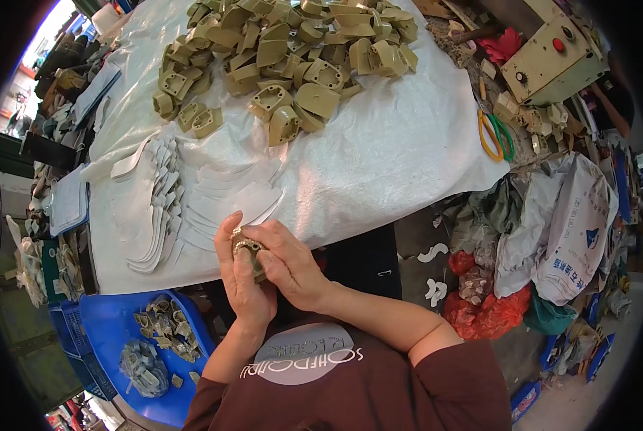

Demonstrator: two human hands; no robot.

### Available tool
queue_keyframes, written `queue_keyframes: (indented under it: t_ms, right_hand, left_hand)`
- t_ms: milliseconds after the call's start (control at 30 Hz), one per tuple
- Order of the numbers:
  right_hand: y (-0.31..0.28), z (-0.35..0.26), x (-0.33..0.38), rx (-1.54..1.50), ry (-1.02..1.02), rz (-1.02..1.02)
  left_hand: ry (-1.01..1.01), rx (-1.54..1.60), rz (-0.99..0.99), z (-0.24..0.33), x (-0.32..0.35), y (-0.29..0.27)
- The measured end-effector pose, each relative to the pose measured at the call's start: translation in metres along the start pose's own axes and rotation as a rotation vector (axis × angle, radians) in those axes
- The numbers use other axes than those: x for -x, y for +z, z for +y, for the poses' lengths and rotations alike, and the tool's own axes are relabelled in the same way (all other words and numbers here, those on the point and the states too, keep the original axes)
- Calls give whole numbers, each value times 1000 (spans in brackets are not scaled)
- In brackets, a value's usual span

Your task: The person repeatedly picks up beige plastic shoe components and white insole inserts from a table. They insert the white insole into the plastic shell, press the edges to secure it, and place the assembled unit back on the table. The process is repeated continuously for multiple units.

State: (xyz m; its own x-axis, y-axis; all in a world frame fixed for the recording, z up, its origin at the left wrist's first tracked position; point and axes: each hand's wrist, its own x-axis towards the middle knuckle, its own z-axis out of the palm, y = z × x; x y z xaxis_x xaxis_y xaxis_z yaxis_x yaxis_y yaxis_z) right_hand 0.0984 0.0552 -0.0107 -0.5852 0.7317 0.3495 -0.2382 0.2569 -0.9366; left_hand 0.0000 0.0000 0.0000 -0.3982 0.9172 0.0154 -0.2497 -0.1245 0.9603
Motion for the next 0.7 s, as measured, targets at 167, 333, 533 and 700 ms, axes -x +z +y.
queue_keyframes:
  t_ms: [167,333,533,700]
  right_hand:
    - [6,-26,-4,-668,480,-18]
    - [19,-20,-2,-108,124,45]
    - [-1,-12,-7,1,108,58]
    - [-35,-38,-19,498,38,-189]
  left_hand:
    - [-106,474,21,19,8,-2]
    - [31,92,109,1,12,-4]
    - [27,268,-4,9,7,3]
    - [435,-544,-196,0,5,-13]
